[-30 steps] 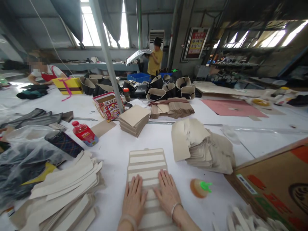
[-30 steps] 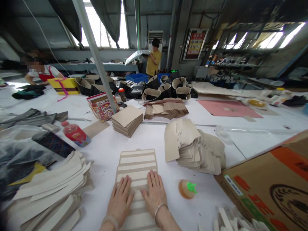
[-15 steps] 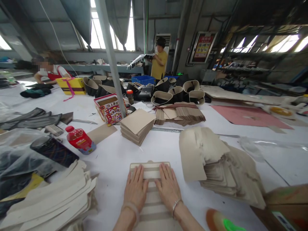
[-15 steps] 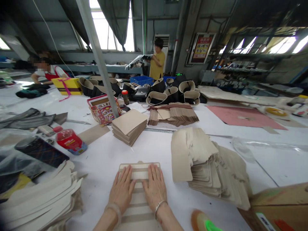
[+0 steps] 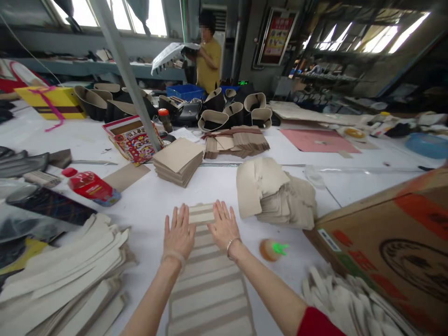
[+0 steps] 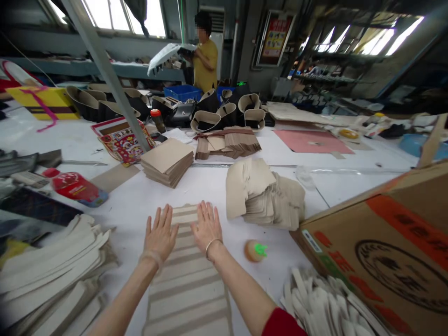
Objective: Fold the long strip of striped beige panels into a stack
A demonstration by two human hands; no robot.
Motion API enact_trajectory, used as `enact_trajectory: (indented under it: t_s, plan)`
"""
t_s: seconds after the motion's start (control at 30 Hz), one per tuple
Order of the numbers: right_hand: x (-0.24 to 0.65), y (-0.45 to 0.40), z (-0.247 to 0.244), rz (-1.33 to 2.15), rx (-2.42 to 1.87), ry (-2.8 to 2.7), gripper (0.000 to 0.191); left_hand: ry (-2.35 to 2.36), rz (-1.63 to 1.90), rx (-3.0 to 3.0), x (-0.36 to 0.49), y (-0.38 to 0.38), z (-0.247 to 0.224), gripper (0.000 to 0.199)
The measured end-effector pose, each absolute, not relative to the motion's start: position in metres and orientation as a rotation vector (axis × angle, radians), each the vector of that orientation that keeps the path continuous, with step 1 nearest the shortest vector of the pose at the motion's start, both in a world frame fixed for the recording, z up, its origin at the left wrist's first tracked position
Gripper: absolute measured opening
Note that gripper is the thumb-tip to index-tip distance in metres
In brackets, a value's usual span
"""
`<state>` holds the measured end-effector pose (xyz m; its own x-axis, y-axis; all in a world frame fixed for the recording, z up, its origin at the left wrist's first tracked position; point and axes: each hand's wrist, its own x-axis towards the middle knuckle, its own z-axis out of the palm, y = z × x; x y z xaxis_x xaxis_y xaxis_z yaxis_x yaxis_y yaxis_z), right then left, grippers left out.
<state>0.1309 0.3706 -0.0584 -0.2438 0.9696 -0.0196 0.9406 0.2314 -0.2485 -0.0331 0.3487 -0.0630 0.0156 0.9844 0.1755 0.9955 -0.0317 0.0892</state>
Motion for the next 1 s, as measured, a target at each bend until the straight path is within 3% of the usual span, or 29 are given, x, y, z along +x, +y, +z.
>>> enact_trajectory:
  t_s: [0.1, 0.23, 0.4, 0.67, 0.87, 1.0]
  plan:
    - [0.138, 0.322, -0.055, 0.243, -1.765, -2.384, 0.063, -2.066, -0.248, -2.264, -0.023, 0.288, -0.064, 0.057]
    - [0.150, 0.277, -0.078, 0.309, -1.815, -2.347, 0.060, -2.078, -0.107, -2.372, -0.026, 0.235, -0.108, 0.055]
    - [0.159, 0.261, -0.113, 0.431, -1.770, -2.404, 0.067, -2.023, -0.168, -2.359, -0.037, 0.237, -0.139, 0.055]
    - [0.167, 0.278, -0.115, 0.369, -1.794, -2.331, 0.073, -2.004, -0.204, -2.358, -0.038, 0.238, -0.149, 0.055]
    - [0.176, 0.275, -0.081, 0.518, -1.936, -2.314, 0.065, -2.233, -0.139, -2.391, -0.031, 0.238, -0.104, 0.058]
    - [0.200, 0.230, -0.057, 0.503, -1.850, -2.151, 0.052, -2.221, -0.332, -2.301, -0.032, 0.213, -0.057, 0.056]
